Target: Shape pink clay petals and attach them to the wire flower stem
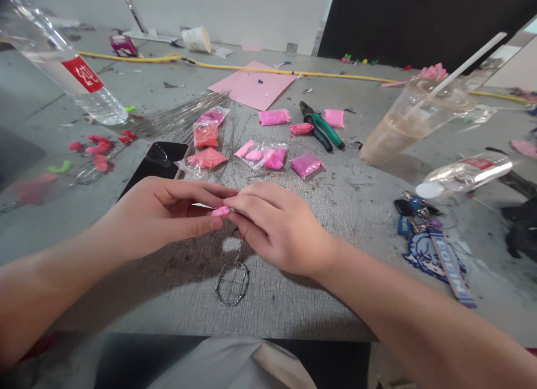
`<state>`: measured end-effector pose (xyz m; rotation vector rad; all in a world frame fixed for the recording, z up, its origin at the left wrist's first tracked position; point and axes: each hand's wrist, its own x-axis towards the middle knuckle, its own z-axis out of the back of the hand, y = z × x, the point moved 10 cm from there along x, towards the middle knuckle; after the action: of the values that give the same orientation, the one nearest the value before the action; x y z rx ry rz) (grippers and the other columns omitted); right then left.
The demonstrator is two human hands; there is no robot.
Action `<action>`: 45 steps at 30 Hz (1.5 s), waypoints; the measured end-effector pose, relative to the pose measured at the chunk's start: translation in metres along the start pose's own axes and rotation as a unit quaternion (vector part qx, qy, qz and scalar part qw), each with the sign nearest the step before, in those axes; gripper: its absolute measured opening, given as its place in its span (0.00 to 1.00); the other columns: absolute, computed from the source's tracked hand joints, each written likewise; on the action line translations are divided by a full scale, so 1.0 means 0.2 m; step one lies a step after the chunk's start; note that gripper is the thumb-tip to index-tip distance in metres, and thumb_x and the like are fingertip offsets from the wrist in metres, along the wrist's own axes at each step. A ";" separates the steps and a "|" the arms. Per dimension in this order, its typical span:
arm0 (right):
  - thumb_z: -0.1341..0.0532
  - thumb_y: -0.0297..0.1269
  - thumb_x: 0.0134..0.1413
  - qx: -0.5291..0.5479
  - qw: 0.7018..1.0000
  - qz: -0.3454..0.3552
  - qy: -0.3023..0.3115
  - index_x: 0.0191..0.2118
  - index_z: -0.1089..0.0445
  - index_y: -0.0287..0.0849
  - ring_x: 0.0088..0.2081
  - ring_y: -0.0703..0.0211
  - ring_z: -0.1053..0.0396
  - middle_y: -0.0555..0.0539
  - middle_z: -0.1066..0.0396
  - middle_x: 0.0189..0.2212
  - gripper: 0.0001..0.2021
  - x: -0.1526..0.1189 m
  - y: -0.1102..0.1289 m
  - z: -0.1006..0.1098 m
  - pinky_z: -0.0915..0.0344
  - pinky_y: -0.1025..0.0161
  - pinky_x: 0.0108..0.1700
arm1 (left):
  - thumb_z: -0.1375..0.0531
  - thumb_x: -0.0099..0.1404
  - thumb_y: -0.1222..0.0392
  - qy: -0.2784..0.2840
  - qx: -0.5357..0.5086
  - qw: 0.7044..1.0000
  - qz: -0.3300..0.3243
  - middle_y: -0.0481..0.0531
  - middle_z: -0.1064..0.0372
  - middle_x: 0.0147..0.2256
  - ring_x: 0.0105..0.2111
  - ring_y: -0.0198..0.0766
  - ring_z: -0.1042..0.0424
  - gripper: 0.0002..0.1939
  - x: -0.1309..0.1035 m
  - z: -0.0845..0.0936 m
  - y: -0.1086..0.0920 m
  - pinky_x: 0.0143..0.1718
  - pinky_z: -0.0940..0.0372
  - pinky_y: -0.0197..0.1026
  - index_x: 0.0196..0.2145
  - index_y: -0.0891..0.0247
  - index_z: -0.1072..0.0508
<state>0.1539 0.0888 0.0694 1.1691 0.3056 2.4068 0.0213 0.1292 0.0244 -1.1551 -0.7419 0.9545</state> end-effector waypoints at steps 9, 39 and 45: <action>0.37 0.28 0.65 -0.014 0.999 -0.004 0.033 0.43 0.27 0.41 0.39 0.57 0.27 0.44 0.22 0.38 0.03 0.00 0.01 -0.02 0.28 0.58 0.43 | 0.32 0.65 0.57 0.028 -0.002 0.999 0.017 0.50 0.17 0.34 0.34 0.38 0.20 0.07 -0.01 -0.04 0.00 0.33 0.26 0.35 0.40 0.60 0.18; 0.33 0.35 0.62 -0.063 0.982 -0.179 -0.013 0.34 0.26 0.45 0.26 0.63 0.29 0.52 0.23 0.27 0.05 -0.03 -0.20 0.03 0.34 0.65 0.29 | 0.40 0.72 0.55 -0.065 0.435 0.887 -0.139 0.57 0.21 0.42 0.40 0.45 0.23 0.12 0.05 0.06 0.00 0.41 0.30 0.47 0.47 0.64 0.22; 0.38 0.36 0.67 -0.060 0.983 -0.173 0.004 0.34 0.27 0.43 0.28 0.63 0.29 0.51 0.25 0.26 0.08 -0.02 -0.20 0.02 0.36 0.64 0.32 | 0.44 0.74 0.58 -0.032 0.433 0.892 -0.126 0.57 0.23 0.39 0.40 0.45 0.25 0.12 0.05 0.03 0.03 0.41 0.31 0.46 0.44 0.64 0.21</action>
<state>0.1711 0.1223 0.0544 0.9644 0.3303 2.0948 0.0193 0.1407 0.0199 -0.2356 -0.4122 0.9491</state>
